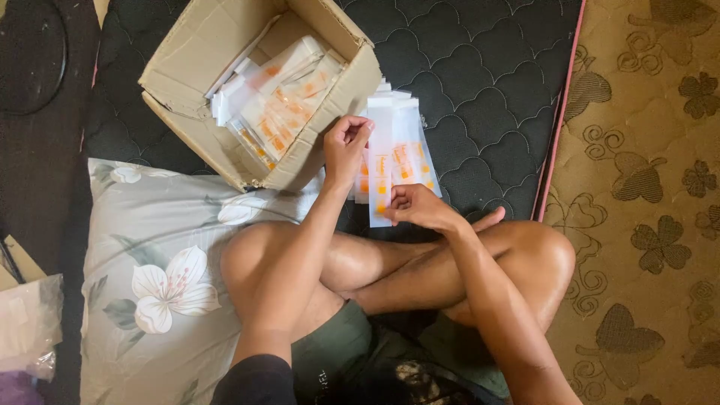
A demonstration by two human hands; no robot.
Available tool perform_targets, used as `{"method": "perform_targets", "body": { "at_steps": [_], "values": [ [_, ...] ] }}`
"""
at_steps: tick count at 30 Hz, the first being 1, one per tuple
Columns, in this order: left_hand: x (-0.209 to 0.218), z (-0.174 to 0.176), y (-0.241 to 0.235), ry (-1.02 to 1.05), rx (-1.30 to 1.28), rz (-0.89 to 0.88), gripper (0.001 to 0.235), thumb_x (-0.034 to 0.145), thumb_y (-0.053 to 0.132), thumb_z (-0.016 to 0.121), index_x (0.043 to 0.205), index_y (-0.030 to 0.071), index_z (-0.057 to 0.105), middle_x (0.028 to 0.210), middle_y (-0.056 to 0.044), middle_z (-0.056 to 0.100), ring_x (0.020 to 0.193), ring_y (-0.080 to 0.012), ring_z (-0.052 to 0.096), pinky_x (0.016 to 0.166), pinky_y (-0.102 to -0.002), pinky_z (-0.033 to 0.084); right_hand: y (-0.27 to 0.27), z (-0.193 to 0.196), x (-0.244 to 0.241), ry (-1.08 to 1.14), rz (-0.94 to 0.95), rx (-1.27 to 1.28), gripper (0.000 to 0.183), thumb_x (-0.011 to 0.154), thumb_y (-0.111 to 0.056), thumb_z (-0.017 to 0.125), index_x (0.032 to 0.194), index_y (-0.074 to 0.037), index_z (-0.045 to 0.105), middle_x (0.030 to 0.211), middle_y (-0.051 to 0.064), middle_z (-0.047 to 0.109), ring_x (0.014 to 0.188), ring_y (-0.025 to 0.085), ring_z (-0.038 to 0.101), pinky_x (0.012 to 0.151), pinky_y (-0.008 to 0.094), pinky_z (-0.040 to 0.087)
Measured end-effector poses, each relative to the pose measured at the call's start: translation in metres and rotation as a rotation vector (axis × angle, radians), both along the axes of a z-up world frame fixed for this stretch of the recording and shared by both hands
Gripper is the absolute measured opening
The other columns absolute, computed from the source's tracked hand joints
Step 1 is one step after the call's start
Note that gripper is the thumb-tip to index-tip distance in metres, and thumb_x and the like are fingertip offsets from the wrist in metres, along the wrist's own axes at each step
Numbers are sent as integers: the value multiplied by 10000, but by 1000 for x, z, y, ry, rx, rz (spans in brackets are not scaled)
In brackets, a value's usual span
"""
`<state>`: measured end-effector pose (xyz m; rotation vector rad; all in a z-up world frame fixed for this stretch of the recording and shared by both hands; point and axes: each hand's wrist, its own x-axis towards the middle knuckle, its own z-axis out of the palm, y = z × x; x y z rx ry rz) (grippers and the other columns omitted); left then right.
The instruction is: Folding plastic bags and placing them into a cardboard box
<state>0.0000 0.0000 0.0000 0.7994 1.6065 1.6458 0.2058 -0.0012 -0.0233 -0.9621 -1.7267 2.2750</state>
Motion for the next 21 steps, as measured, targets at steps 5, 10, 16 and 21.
{"method": "perform_targets", "body": {
  "at_steps": [5,10,16,21],
  "values": [
    [6,-5,-4,5,-24,-5,59,925,80,729,976,56,748,768,-56,620,610,-100,642,663,-265,558,0,1,3,-31,56,28,126,820,-58,805,903,-30,714,730,56,705,616,115,679,658,240,515],
    [8,-8,-4,14,-30,-15,59,919,72,725,967,43,745,761,-60,624,616,-104,650,661,-268,558,3,-4,6,-71,79,43,125,791,-63,801,891,-42,728,713,24,677,618,83,648,635,224,501],
    [8,-12,-2,17,-30,-13,57,911,72,723,955,50,752,743,-61,622,601,-108,655,635,-261,563,4,-8,5,-85,98,52,113,793,-76,807,878,-54,736,711,5,683,613,75,639,590,209,483],
    [8,-5,-3,16,-30,-17,64,912,74,720,959,42,750,749,-65,615,609,-111,656,634,-266,569,5,7,3,-82,105,57,106,791,-77,800,869,-59,731,706,-2,675,618,60,624,585,205,479]
  ]
}}
